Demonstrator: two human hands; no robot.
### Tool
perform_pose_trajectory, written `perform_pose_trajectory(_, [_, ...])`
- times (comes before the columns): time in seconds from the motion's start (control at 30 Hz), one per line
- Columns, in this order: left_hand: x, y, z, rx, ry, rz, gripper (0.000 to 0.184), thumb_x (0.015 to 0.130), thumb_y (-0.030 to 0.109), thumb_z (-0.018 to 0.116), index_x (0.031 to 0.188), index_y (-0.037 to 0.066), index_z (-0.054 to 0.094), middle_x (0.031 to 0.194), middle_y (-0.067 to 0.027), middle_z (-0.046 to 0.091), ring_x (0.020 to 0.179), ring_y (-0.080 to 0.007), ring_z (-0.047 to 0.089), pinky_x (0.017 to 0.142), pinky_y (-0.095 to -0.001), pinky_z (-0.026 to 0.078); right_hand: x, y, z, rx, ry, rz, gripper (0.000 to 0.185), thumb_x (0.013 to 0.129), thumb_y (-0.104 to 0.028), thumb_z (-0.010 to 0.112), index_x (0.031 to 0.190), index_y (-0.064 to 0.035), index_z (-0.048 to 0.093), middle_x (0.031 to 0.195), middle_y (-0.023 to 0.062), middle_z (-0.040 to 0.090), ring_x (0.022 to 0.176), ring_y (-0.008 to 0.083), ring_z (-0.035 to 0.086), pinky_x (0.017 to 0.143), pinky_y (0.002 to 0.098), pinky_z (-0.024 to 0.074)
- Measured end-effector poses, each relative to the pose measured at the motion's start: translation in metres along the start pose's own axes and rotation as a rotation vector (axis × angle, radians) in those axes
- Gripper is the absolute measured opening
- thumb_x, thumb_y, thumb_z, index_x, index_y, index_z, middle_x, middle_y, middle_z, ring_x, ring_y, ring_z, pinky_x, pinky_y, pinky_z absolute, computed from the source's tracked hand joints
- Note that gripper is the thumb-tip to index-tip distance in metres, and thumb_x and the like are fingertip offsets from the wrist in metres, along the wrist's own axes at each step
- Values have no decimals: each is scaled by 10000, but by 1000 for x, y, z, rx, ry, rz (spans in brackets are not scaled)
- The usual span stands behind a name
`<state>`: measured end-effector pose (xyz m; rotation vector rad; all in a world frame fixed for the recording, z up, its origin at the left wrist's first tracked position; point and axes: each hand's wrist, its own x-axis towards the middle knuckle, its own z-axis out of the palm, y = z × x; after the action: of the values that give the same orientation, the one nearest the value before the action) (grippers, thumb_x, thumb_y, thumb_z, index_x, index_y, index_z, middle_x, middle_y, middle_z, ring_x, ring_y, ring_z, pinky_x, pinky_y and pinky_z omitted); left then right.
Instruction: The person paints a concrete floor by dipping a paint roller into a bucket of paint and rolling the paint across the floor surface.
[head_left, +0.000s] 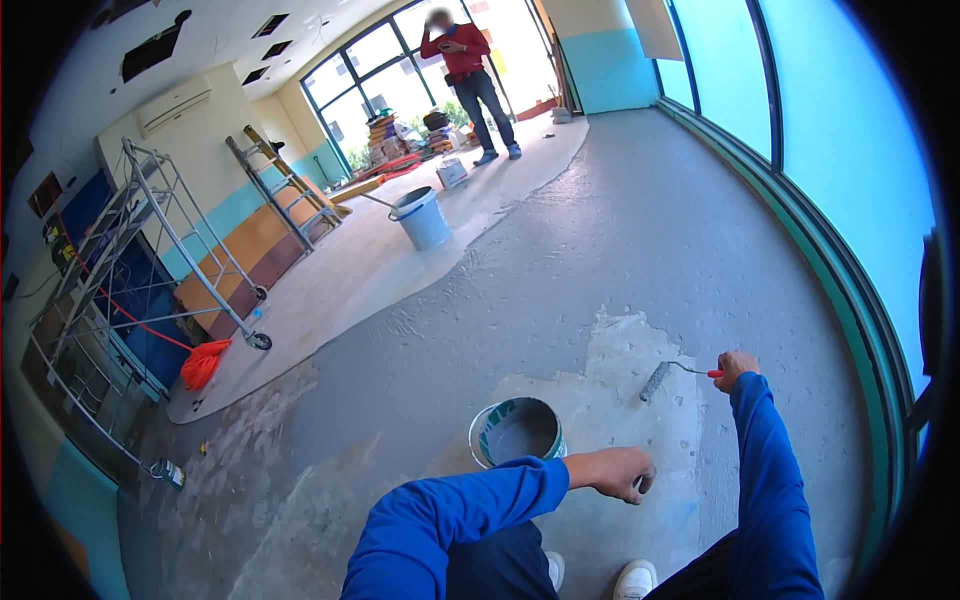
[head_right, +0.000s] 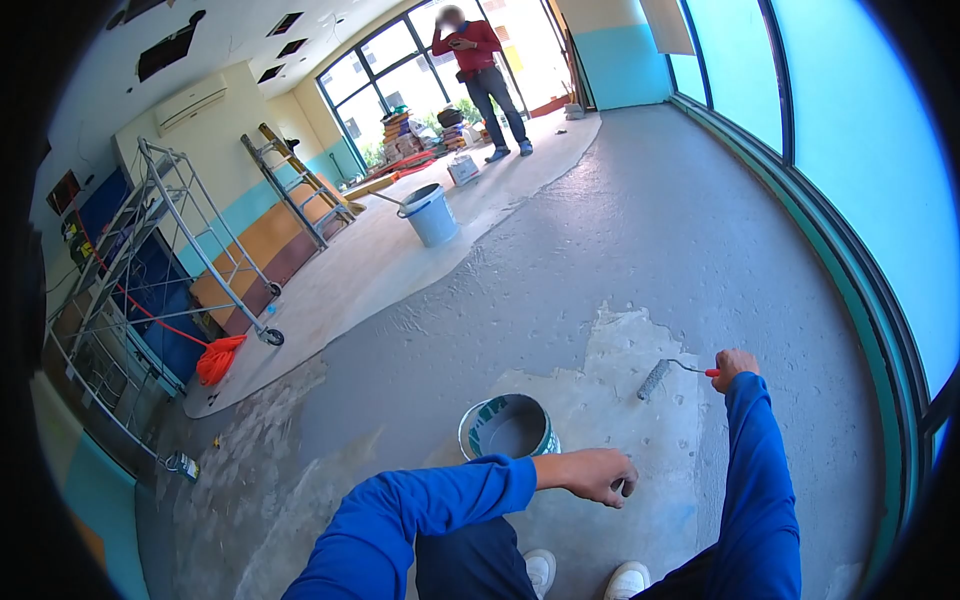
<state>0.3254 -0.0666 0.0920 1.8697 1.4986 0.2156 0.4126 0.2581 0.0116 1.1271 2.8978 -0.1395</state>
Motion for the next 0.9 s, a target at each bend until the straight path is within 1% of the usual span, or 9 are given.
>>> perform_pose_trajectory(0.37, [1, -1, 1, -17, -3, -10, 260, 719, 192, 713, 891, 3, 666, 836, -160, 654, 776, -299, 634, 699, -391, 505, -1, -1, -3, 20, -16, 10, 190, 707, -229, 714, 842, -96, 716, 823, 112, 698, 789, 284, 676, 721, 387, 537])
perform_pose_trajectory(0.77, [1, -2, 2, -18, -6, -15, 261, 721, 190, 719, 897, 5, 665, 837, -163, 651, 789, -298, 633, 702, -391, 502, 1, 0, 0, 20, -16, 3, 181, 700, -234, 708, 824, -102, 712, 819, 113, 695, 791, 287, 673, 715, 397, 535])
perform_pose_trajectory(0.9, [2, -3, 2, -8, -7, -19, 265, 723, 192, 717, 903, 5, 664, 840, -164, 652, 796, -300, 634, 709, -396, 502, -5, -4, -9, -6, -57, 6, 193, 740, -239, 704, 878, -105, 714, 868, 104, 704, 834, 279, 679, 743, 386, 537])
